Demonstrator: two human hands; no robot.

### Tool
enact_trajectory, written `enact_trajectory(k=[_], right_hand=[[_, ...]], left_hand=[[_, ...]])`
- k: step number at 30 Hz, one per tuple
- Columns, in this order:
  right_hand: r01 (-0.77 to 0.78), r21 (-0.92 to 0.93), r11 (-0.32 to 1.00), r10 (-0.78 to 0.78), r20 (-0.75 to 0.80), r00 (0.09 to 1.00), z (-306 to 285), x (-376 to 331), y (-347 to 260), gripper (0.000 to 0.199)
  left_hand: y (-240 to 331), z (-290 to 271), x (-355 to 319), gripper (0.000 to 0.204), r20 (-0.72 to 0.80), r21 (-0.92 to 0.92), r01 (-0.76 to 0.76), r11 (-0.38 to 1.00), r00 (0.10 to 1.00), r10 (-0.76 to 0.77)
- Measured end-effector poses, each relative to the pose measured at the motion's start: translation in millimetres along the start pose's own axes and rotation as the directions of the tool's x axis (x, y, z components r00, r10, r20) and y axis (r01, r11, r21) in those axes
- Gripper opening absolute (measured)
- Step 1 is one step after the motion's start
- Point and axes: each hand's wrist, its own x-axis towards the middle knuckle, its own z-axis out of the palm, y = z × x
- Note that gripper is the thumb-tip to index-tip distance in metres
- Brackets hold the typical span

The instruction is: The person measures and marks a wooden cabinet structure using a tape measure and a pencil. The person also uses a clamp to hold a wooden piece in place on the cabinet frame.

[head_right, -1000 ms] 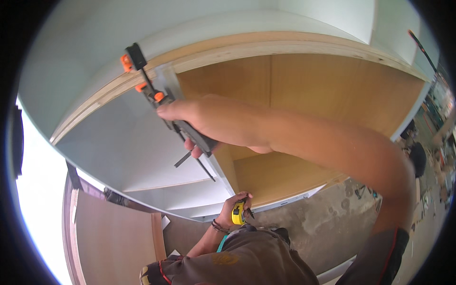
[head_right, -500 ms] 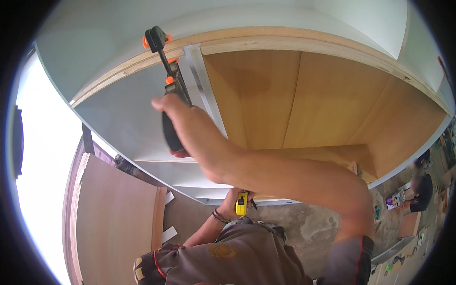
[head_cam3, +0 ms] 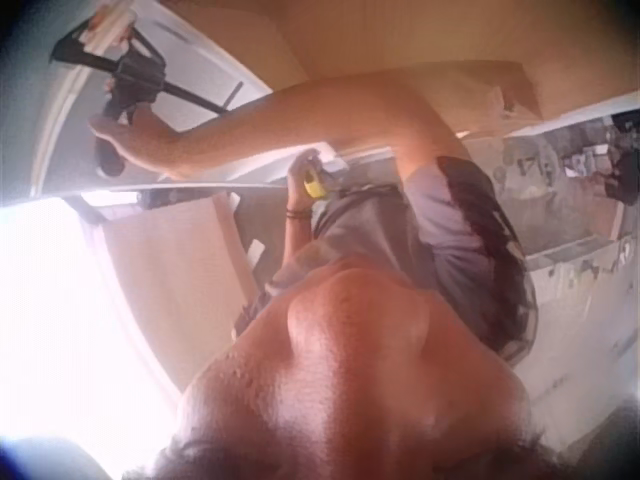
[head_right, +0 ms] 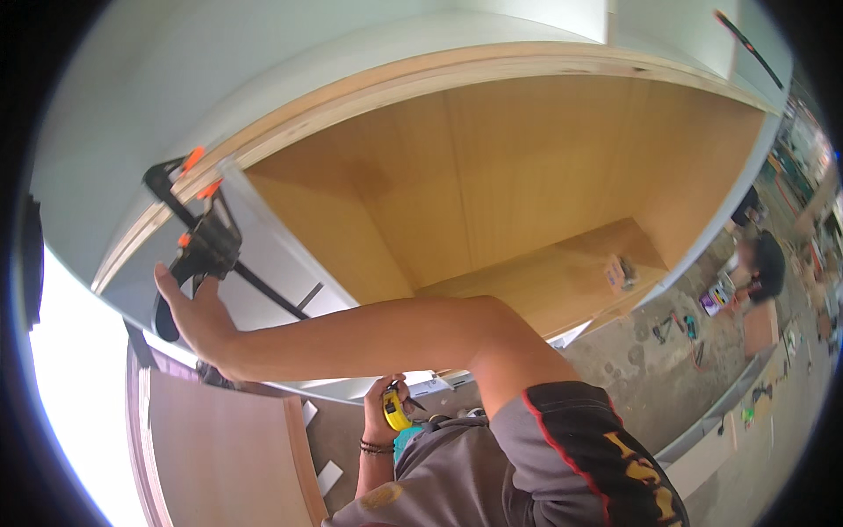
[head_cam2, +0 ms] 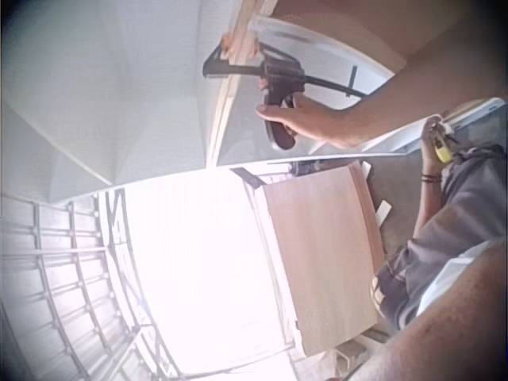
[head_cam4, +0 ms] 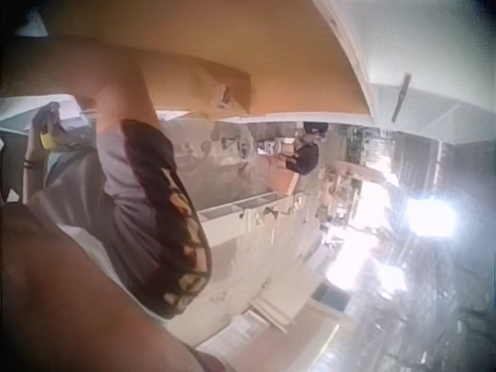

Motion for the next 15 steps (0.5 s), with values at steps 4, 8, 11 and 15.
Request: enact_trajectory(k=[4, 8, 11, 15], right_hand=[[-0.116, -0.120, 0.986, 0.106, -0.087, 0.991, -28.8, -30.4, -15.7, 0.094], [0.335, -0.483, 0.809, -0.132, 0.406, 0.904, -120.1, -97.4, -15.0, 0.043], [0.314, -0.751, 0.581, -0.210, 0.235, 0.949, -186.1, -160.2, 16.6, 0.029], [0.038, -0.895, 0.445, -0.436, -0.179, 0.882, -244.7, -223.9, 112.7, 0.030]], left_hand=[[-8.3, 6.0, 7.5, 0.025, 0.087, 0.060, -0.047, 0.997, 0.995, 0.042], [-4.9, 28.7, -5.0, 0.026, 0.078, 0.157, -0.172, 0.972, 0.984, 0.162], [-7.4, 39.0, -2.0, 0.029, 0.086, 0.246, -0.286, 0.926, 0.958, 0.273], [-4.1, 85.1, 9.2, 0.032, 0.144, 0.332, -0.316, 0.889, 0.948, 0.284]])
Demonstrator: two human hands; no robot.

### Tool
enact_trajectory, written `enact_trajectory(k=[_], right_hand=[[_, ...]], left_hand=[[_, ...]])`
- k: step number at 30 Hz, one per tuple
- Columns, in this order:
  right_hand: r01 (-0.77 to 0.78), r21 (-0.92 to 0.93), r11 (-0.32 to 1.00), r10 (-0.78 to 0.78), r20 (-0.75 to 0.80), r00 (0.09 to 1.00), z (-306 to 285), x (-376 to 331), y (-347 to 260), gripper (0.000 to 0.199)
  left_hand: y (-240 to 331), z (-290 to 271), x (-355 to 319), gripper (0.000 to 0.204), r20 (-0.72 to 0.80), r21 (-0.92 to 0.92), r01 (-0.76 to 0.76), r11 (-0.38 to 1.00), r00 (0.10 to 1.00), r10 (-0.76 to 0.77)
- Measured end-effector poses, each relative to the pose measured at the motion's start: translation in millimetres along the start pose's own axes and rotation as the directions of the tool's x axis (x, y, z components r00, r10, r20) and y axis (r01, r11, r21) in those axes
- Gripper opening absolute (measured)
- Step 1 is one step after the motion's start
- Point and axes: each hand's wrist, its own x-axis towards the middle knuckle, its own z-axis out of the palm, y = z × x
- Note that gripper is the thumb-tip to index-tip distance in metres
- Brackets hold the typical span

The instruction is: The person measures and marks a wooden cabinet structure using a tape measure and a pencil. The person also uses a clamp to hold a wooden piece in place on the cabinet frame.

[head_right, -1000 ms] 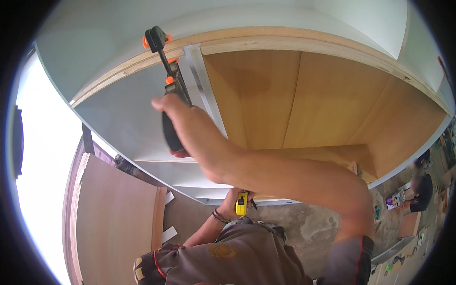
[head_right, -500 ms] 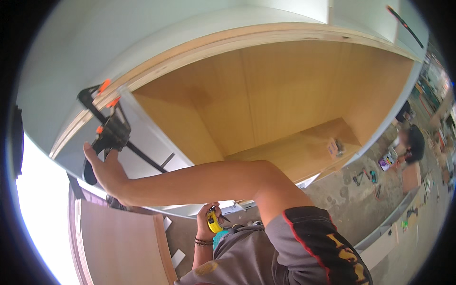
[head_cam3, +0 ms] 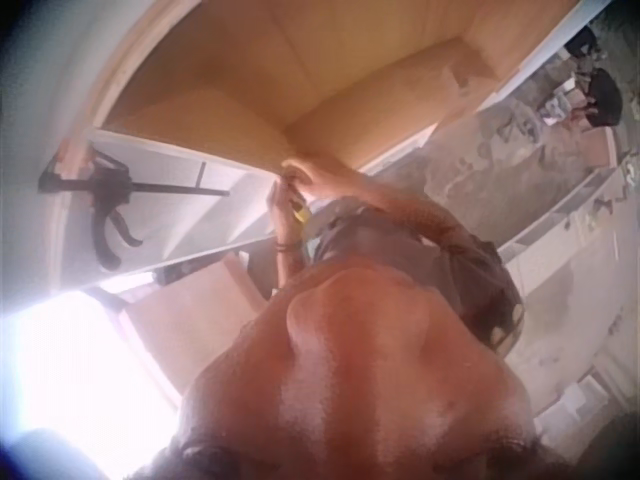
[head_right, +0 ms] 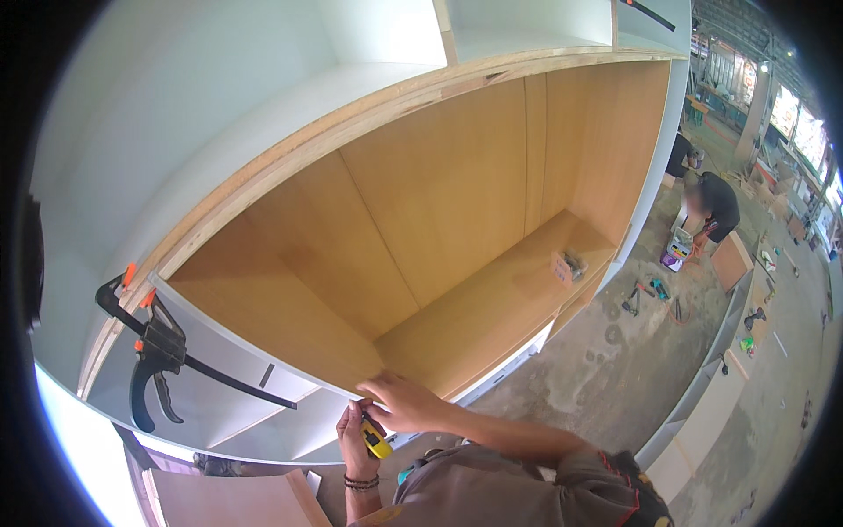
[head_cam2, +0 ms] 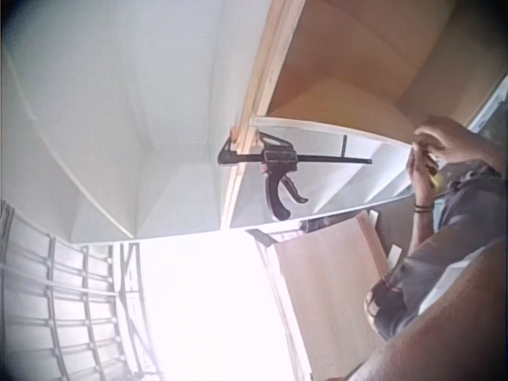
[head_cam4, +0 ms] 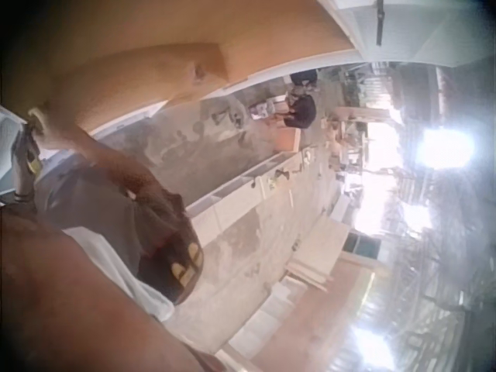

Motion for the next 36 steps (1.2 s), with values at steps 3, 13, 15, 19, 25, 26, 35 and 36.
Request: enact_trajectory(k=[3, 13, 15, 19, 25, 26, 35, 36], right_hand=[[-0.177, 0.042, 0.983, 0.176, 0.019, 0.984, 0.0, -40.4, 27.5, 0.034], [-0.293, 0.006, 0.956, 0.287, -0.221, 0.932, -47.5, -82.5, 45.6, 0.020], [-0.309, 0.032, 0.951, 0.306, -0.257, 0.917, -50.5, -86.4, 45.8, 0.018], [-0.422, 0.047, 0.905, 0.422, -0.209, 0.882, -57.1, -94.7, 48.1, 0.025], [-0.236, -0.006, 0.972, 0.211, -0.430, 0.878, -36.6, -113.6, 102.8, 0.025], [-0.210, -0.014, 0.978, 0.177, -0.485, 0.856, -46.0, -108.4, 105.0, 0.025], [-0.089, -0.070, 0.994, -0.003, -0.804, 0.594, -309.4, 25.6, -19.5, 0.027], [-0.066, -0.274, 0.959, -0.194, -0.811, 0.552, -339.3, 43.9, -34.1, 0.027]], left_hand=[[-12.1, 13.2, 15.2, 0.030, 0.033, 0.090, 0.006, 0.996, 0.999, -0.009], [-29.7, 88.6, 30.7, 0.032, 0.363, 0.462, -0.102, 0.881, 0.928, -0.083], [-45.3, 80.0, 36.4, 0.038, 0.351, 0.468, -0.026, 0.884, 0.923, -0.159], [-78.3, 41.6, 40.2, 0.044, 0.268, 0.481, 0.358, 0.801, 0.809, -0.523], [-148.6, -27.0, 14.7, 0.037, 0.273, 0.574, 0.451, 0.683, 0.681, -0.679], [-153.6, -34.8, 12.6, 0.036, 0.295, 0.574, 0.440, 0.690, 0.675, -0.676], [-144.3, -15.5, 18.0, 0.042, 0.313, 0.788, 0.147, 0.598, 0.741, -0.594], [-148.5, -13.4, 16.7, 0.043, 0.330, 0.810, 0.103, 0.577, 0.734, -0.594]])
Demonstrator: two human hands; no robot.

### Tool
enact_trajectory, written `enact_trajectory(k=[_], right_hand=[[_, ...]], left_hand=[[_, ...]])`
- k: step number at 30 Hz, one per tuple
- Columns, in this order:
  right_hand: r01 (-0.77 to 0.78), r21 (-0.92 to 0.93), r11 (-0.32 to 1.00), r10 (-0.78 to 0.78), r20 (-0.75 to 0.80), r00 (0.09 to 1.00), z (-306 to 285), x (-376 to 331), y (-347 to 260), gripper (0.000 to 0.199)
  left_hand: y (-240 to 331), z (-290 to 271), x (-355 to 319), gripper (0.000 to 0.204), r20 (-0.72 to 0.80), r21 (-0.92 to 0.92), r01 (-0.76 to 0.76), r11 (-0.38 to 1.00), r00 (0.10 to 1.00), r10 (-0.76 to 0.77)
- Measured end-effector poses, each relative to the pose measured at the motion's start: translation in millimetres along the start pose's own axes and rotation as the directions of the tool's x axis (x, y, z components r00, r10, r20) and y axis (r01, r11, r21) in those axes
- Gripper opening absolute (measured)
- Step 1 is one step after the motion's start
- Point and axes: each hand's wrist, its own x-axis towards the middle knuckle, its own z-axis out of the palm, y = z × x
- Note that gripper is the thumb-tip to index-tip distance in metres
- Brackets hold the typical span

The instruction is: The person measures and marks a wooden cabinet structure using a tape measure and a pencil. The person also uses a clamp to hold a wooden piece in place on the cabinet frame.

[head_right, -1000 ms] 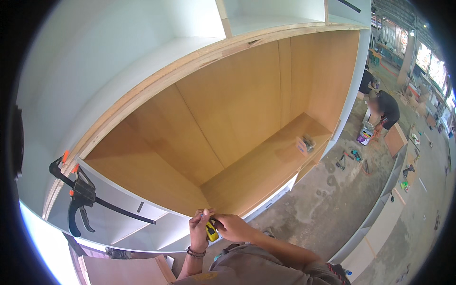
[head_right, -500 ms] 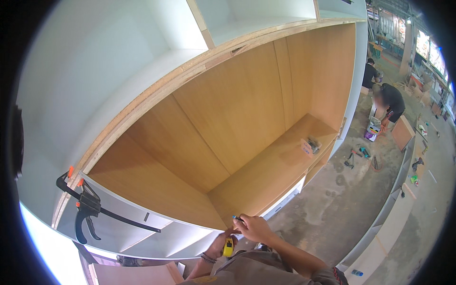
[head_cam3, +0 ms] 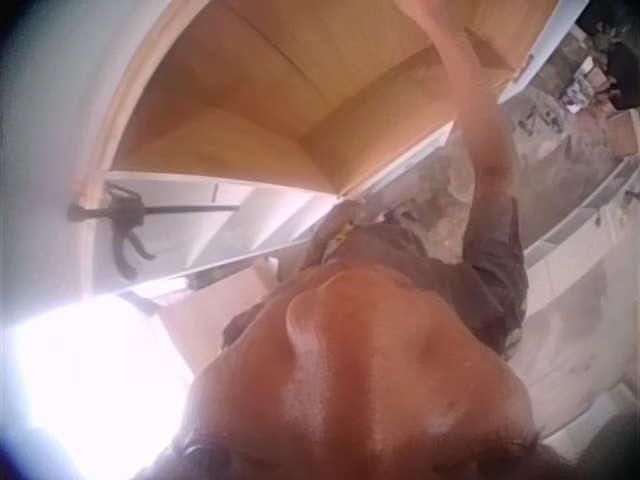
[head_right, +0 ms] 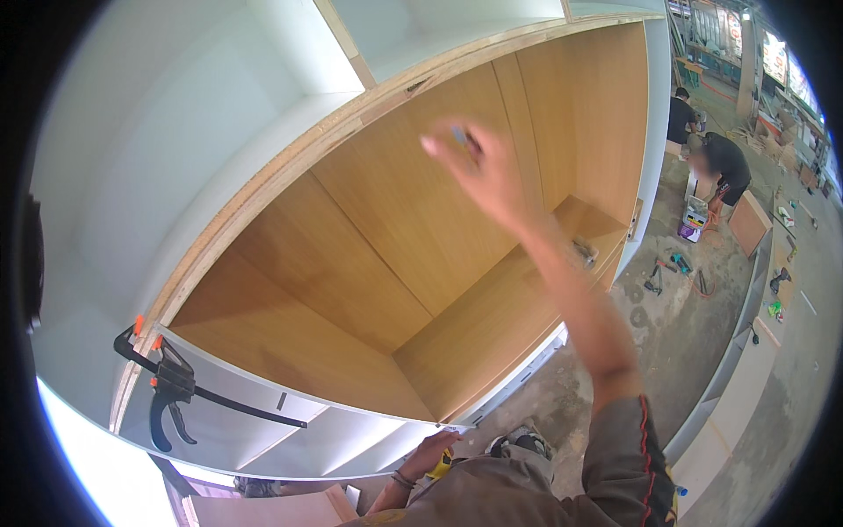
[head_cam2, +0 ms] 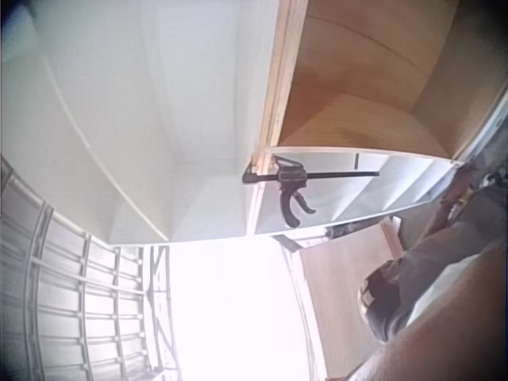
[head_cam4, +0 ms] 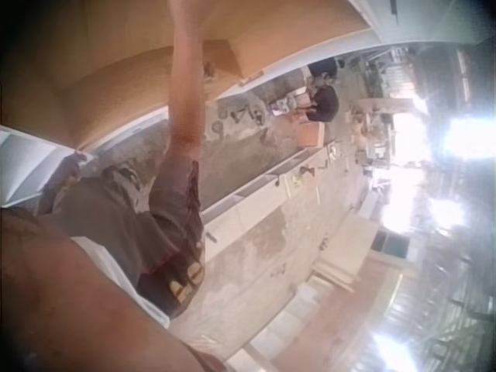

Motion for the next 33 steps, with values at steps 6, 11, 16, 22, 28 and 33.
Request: enact_trajectory(k=[6, 11, 16, 22, 28, 33], right_hand=[[0.387, -0.305, 0.871, -0.364, 0.130, 0.922, 24.4, 118.8, -8.9, 0.038], [0.324, -0.265, 0.908, -0.237, 0.311, 0.920, 30.8, 136.8, -10.8, 0.038], [0.337, -0.113, 0.935, -0.282, 0.344, 0.896, 32.6, 144.7, -0.6, 0.033], [0.395, -0.087, 0.915, -0.346, 0.336, 0.876, 32.1, 146.7, 15.0, 0.030], [0.382, -0.177, 0.907, -0.325, 0.284, 0.902, 40.7, 143.6, 9.4, 0.024], [0.345, -0.089, 0.934, -0.312, 0.261, 0.913, 33.8, 135.9, 9.9, 0.027]], left_hand=[[-14.1, 3.2, 0.5, 0.046, 0.015, 0.089, -0.001, 0.996, 1.000, -0.001], [-26.5, 1.9, -0.8, 0.048, -0.068, 0.066, -0.009, 0.998, 0.998, 0.013], [-26.8, -3.0, 2.3, 0.050, -0.017, 0.078, -0.001, 0.997, 1.000, 0.002], [-17.6, -0.8, 11.1, 0.055, 0.015, 0.156, 0.010, 0.988, 1.000, -0.012], [-27.9, 2.2, 20.3, 0.055, -0.011, 0.124, -0.135, 0.983, 0.991, 0.137], [-24.3, -0.9, 19.6, 0.056, 0.005, 0.170, -0.058, 0.984, 0.998, 0.058]])
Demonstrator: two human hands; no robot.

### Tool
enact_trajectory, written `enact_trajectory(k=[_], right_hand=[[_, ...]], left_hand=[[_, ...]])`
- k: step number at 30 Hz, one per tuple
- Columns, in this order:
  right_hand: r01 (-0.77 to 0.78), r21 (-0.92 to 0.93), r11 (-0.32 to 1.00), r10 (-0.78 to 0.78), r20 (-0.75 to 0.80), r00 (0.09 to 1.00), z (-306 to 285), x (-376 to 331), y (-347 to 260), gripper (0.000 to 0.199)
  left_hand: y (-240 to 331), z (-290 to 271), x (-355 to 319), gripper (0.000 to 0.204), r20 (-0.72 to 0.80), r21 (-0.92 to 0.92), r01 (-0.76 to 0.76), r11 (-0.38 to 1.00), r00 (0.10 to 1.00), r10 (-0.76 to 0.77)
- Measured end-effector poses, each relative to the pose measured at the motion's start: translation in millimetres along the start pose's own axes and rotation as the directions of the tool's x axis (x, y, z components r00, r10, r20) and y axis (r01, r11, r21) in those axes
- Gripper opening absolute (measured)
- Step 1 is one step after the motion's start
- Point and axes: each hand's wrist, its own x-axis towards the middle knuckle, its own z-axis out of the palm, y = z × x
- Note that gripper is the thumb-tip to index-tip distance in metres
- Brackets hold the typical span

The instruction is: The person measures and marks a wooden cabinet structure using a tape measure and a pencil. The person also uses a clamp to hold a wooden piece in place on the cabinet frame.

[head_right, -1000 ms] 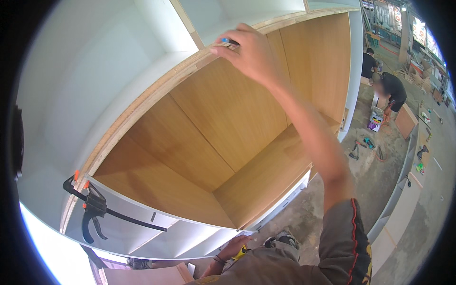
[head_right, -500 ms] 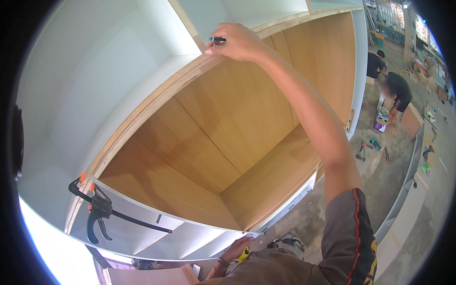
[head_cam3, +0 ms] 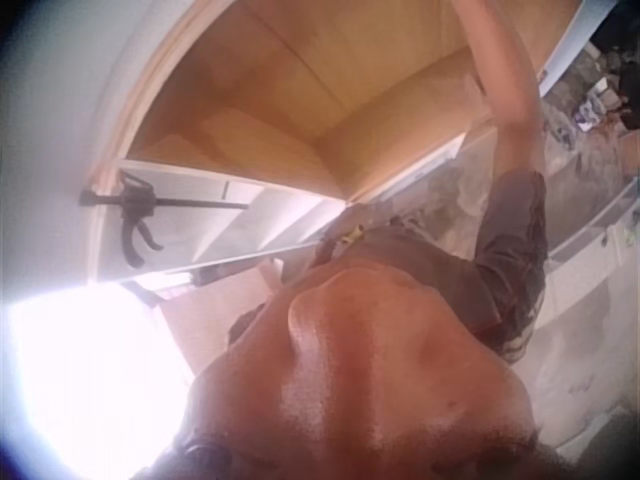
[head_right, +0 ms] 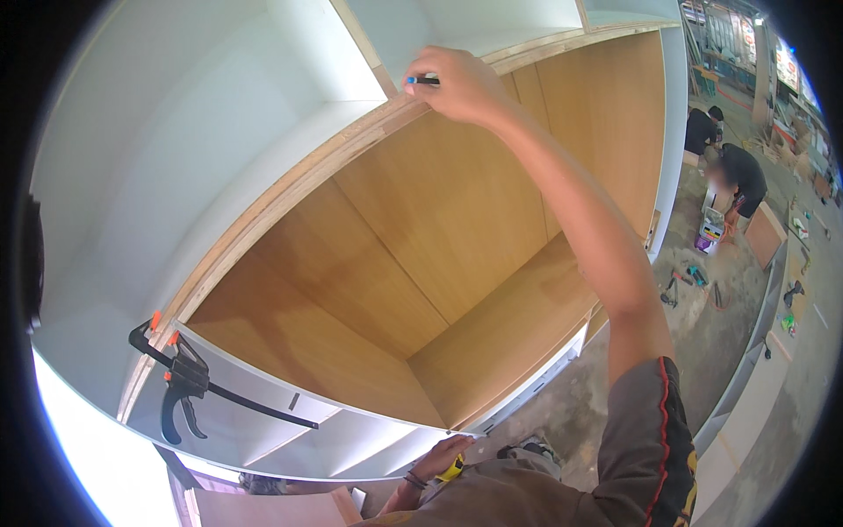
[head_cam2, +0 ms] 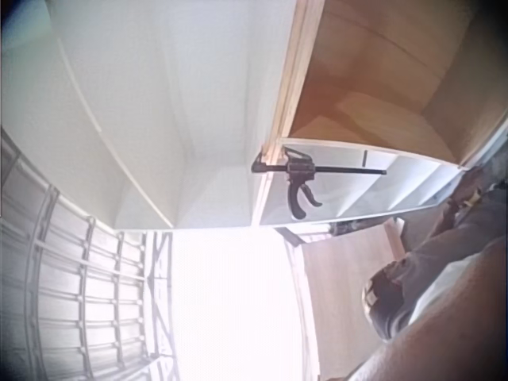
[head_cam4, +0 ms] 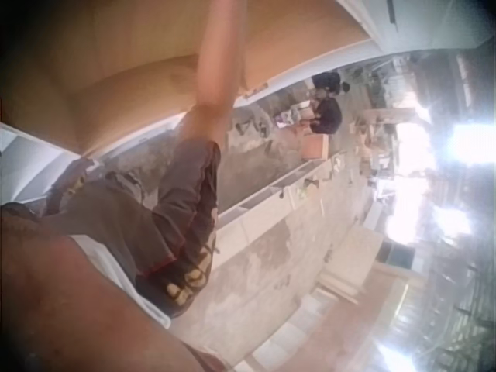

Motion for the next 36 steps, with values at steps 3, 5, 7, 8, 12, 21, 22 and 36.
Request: enact_trajectory(k=[3, 5, 7, 8, 12, 21, 22, 36], right_hand=[[-0.012, -0.040, 0.999, 0.013, 0.016, 1.000, -6.5, -4.6, -10.2, 0.027], [-0.017, -0.093, 0.996, 0.018, 0.015, 1.000, -5.3, -5.0, -17.0, 0.026], [-0.027, -0.127, 0.991, 0.026, -0.009, 1.000, 1.1, -3.5, -23.8, 0.026], [-0.029, -0.110, 0.993, 0.029, 0.005, 1.000, 4.0, -1.3, -23.0, 0.027], [0.018, -0.077, 0.997, -0.013, 0.054, 0.998, 2.3, 10.1, -10.8, 0.031], [0.022, -0.114, 0.993, -0.010, 0.103, 0.995, -6.7, 10.2, -14.4, 0.026], [0.031, -0.117, 0.993, -0.019, 0.101, 0.995, -9.6, 10.8, -9.4, 0.026], [-0.123, -0.092, 0.988, 0.134, 0.128, 0.983, 1.2, 24.8, 22.3, 0.033]], left_hand=[[-6.5, -0.7, 0.7, 0.056, -0.018, -0.046, 0.007, 0.999, 1.000, -0.007], [-3.6, 1.0, 1.5, 0.056, -0.031, -0.056, 0.017, 0.998, 0.999, -0.019], [0.2, 0.0, 2.9, 0.056, -0.040, -0.024, 0.057, 0.998, 0.998, -0.058], [-2.6, 0.9, 3.1, 0.056, -0.034, -0.041, 0.040, 0.998, 0.999, -0.041], [-10.6, 4.2, 7.9, 0.058, -0.052, -0.059, -0.086, 0.995, 0.995, 0.083], [-5.7, 12.0, -11.9, 0.038, -0.192, -0.189, -0.173, 0.967, 0.972, 0.136], [-15.6, 16.6, -8.8, 0.036, -0.203, -0.235, -0.219, 0.947, 0.964, 0.172], [-69.5, 66.3, -24.3, 0.023, -0.244, 0.623, -0.130, 0.772, 0.905, 0.349]])
